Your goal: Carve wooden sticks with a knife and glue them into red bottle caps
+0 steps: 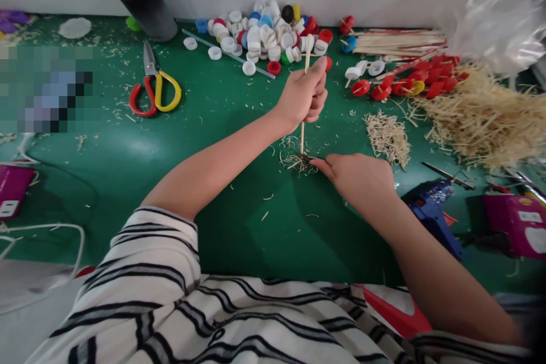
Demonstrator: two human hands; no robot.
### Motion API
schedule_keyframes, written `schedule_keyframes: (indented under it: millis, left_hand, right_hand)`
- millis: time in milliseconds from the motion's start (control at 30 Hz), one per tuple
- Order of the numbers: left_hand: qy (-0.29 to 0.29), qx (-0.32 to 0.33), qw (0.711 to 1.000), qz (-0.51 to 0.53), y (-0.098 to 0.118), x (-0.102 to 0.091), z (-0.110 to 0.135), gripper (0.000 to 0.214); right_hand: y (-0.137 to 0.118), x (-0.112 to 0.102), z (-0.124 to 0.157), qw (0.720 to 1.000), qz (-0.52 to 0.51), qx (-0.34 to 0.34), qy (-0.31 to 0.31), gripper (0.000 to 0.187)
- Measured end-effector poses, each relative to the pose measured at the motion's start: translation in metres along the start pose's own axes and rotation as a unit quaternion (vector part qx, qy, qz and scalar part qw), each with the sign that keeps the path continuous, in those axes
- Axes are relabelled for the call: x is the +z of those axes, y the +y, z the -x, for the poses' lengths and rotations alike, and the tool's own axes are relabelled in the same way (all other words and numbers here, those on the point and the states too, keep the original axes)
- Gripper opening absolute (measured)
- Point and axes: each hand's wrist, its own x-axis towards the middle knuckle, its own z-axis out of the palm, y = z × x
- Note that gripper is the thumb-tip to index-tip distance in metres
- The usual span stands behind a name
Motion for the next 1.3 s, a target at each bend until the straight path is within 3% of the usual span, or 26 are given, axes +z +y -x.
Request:
schedule_keyframes:
  millis: [133,300,567,867,1167,1300]
  left_hand:
    - [0.012,-0.012,1.0,0.015,0.0,-0.001,-0.001,0.066]
    - [-0.008,0.019,0.999,-0.029,-0.001,0.001,-0.002,0.065]
    - [-0.008,0.042,0.998,-0.043,-0.003,0.001,-0.004,0.067]
    - [0.003,0.012,1.0,-0.022,-0.001,0.002,-0.003,0.066]
    - [0.01,0.006,1.0,-0.01,-0.001,0.002,-0.003,0.064]
    - [0.013,0.029,0.999,-0.037,-0.003,0.003,-0.005,0.064]
  right_hand:
    - [0.007,0.002,0.005,1.0,-0.004,-0.001,-0.009,0.069]
    - [0.015,0.005,0.008,1.0,-0.001,0.012,0.009,0.072]
    - [0.008,0.007,0.001,0.999,0.014,0.019,0.041,0.07]
    - [0.01,0.019,-0.008,0.988,0.016,-0.057,0.144,0.075]
    - [0.026,0.026,-0.011,0.989,0.05,-0.063,0.127,0.07]
    - [0.02,0.024,-0.012,0.989,0.061,-0.064,0.121,0.067]
